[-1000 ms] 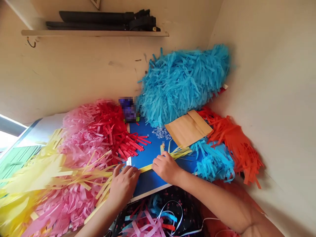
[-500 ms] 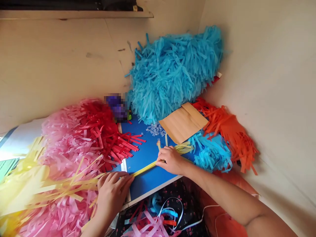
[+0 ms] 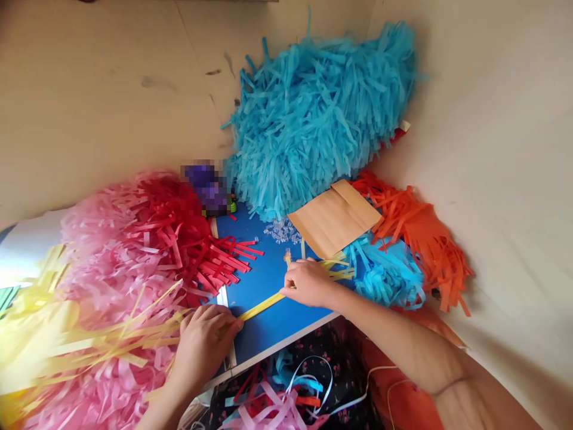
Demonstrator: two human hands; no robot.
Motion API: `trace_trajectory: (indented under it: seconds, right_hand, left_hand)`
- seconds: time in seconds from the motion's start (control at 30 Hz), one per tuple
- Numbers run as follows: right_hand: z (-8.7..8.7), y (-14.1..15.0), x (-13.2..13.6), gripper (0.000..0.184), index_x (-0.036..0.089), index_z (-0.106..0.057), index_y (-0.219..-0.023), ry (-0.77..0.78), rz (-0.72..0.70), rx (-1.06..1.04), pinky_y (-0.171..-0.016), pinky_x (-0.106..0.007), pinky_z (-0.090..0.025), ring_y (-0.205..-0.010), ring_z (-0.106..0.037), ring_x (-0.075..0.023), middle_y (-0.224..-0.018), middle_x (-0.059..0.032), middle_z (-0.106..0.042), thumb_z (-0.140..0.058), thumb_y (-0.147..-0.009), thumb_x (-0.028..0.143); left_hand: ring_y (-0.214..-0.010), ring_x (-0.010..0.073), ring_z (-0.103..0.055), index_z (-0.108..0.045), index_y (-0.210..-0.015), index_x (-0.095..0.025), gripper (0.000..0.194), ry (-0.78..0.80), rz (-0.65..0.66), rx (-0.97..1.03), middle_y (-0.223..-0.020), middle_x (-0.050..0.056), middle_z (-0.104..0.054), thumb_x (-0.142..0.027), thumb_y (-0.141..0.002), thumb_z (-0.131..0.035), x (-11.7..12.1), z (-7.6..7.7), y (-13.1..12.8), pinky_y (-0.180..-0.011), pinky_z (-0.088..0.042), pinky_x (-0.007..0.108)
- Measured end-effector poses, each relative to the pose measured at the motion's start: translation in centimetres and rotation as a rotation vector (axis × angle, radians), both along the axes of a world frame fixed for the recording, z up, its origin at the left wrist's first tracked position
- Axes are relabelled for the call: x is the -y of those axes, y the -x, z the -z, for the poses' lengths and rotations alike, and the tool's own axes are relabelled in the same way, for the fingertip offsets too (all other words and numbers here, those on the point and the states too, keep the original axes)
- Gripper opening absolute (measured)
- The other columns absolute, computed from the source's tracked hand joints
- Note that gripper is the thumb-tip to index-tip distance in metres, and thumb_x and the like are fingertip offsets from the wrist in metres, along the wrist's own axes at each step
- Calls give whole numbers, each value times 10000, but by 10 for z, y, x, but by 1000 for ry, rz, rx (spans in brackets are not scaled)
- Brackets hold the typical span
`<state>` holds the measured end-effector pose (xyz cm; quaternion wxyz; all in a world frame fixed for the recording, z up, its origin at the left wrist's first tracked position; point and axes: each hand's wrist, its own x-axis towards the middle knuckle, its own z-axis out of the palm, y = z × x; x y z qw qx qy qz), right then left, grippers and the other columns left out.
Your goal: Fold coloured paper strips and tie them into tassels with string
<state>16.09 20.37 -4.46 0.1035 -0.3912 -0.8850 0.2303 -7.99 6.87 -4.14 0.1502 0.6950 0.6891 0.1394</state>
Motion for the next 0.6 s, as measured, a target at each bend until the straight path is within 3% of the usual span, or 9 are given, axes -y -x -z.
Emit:
trace_trajectory:
  seconds: [0.1,0.2,0.3,0.43,0.6]
  right_hand:
    - [-2,1,-1,212,191,-665,-585,2,-1,14,-678,-291,-328,-735,-587,-155,-716,12,-673,-777,-764,197]
    - [-2,-1,0,208,191,-672,-602,0,-26,16,-689,-293,-325,-745,-587,-152,-728,18,-676,-784,-776,211]
    - [1,-6,2,197,189,-688,-646,-12,-46,16,-707,-302,-323,-778,-591,-156,-760,15,-684,-793,-799,256]
    - [7,-14,5,134,198,-719,-736,-45,-103,-69,-741,-309,-322,-823,-593,-161,-818,13,-690,-824,-784,267]
    - [15,-20,5,63,218,-748,-776,-84,-142,-177,-756,-312,-320,-835,-589,-158,-827,5,-683,-801,-810,229]
  left_hand:
    - [-877,236,-619,-705,-723,-254,252,34,18,-33,-886,15,-733,-333,-926,-579,-5,-6,-1,-832,-373,441]
    - [-914,255,-607,-706,-859,-256,171,-38,25,-84,-937,34,-728,-412,-884,-642,-10,-10,-9,-845,-370,449]
    - [-959,266,-603,-708,-937,-270,119,-91,44,-123,-968,31,-724,-367,-877,-676,-13,-12,-22,-871,-367,453]
    - [-923,249,-615,-704,-830,-269,182,-191,90,-209,-865,-3,-734,-248,-956,-575,-9,-8,-32,-902,-337,468]
    - [-903,240,-619,-722,-906,-275,158,-286,138,-197,-881,-23,-755,-210,-950,-585,4,2,-20,-917,-328,457]
